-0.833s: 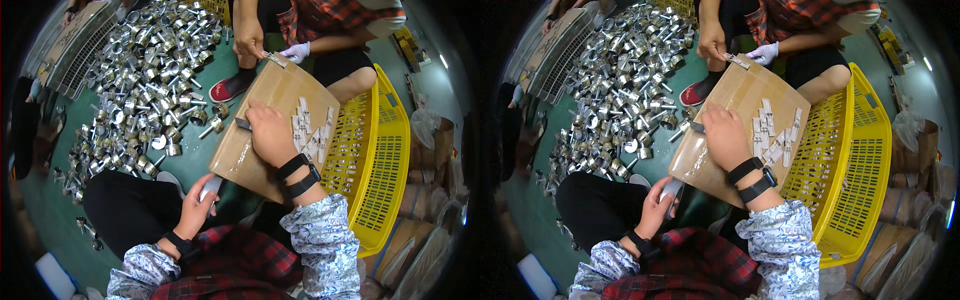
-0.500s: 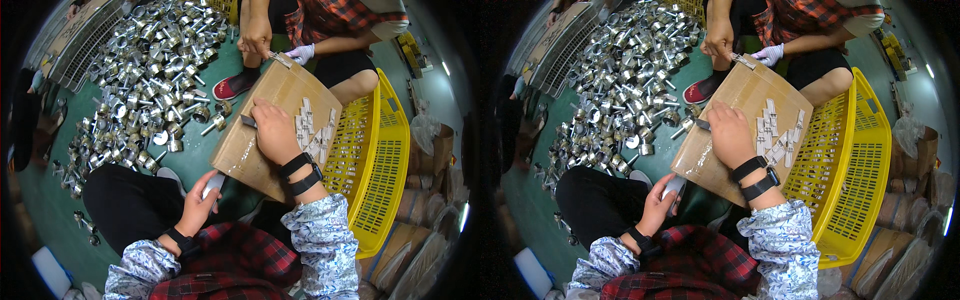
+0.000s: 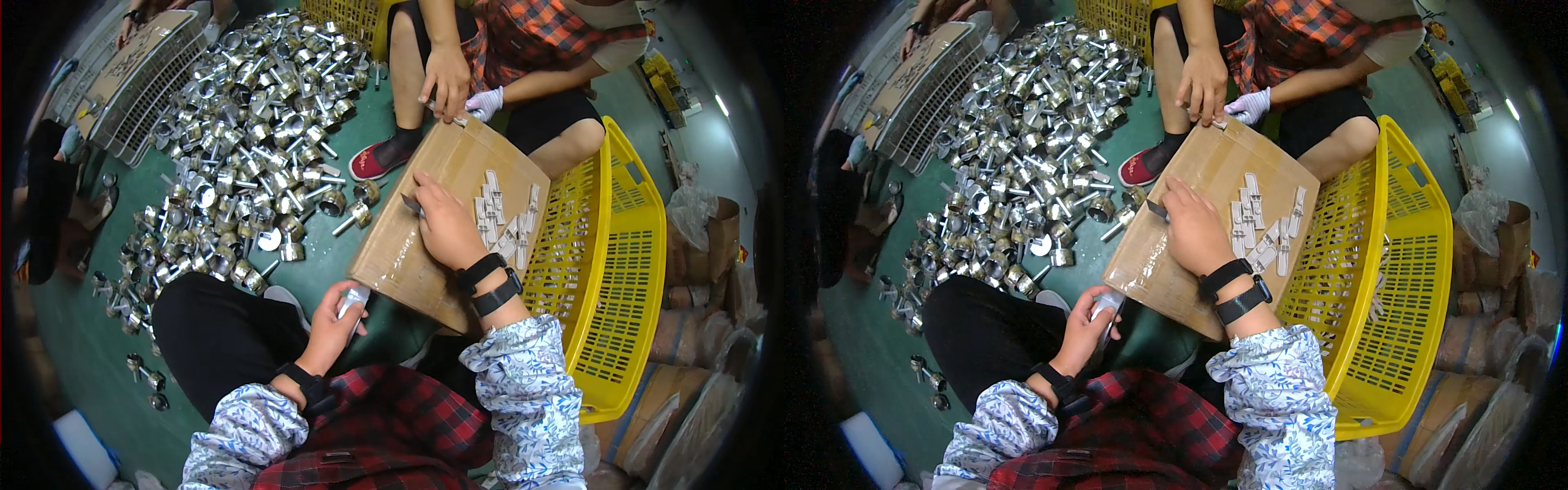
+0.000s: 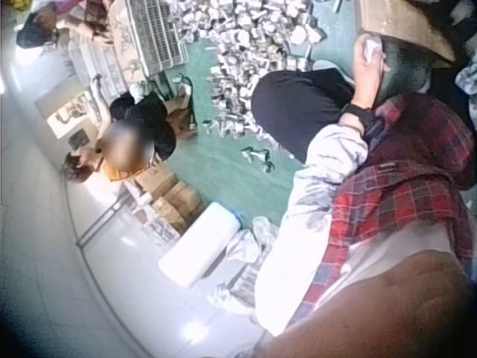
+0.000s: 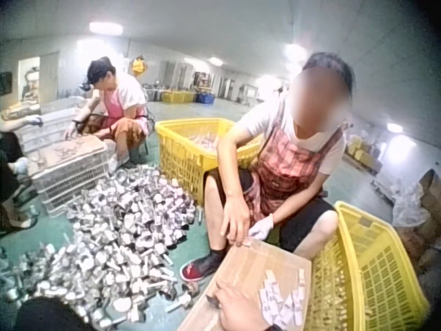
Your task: Organizing and placing metal hardware parts onto cardboard templates for packaging.
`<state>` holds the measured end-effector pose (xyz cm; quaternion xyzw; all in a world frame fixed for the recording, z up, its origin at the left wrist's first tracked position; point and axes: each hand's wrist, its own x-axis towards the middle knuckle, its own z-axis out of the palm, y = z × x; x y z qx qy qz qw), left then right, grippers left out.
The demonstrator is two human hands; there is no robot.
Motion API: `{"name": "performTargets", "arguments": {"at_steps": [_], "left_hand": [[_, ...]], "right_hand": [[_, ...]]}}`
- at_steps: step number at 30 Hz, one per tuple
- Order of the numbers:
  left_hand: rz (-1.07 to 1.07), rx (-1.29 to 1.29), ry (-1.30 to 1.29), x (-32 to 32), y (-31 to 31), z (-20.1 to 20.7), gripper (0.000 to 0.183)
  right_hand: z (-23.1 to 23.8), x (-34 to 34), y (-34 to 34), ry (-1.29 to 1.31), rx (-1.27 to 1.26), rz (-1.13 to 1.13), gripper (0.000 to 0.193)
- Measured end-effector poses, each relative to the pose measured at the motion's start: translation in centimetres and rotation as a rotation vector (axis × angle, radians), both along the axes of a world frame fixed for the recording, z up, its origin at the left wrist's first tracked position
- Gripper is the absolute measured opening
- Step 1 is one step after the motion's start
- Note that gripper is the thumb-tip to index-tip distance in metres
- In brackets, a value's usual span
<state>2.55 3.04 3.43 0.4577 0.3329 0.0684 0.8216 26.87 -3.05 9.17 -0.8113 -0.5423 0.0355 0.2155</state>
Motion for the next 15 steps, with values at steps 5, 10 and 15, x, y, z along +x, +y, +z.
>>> {"name": "performTargets", "arguments": {"at_steps": [5,10,15], "left_hand": [[0.029,-0.042,-0.042,0.6,-0.2,-0.6,0.030],[0.012,0.042,0.031,0.3,0.2,-0.7,0.028],[0.047,0.065,0.063,0.5,-0.2,-0.3,0.027]], "right_hand": [[-0.1,0.1,-0.2,0.051,0.014,-0.025,0.030],[-0.3,-0.1,0.1,0.123,0.051,-0.002,0.032],[-1.3,0.8,0.0,0.346,0.115,-0.044,0.039]]}}
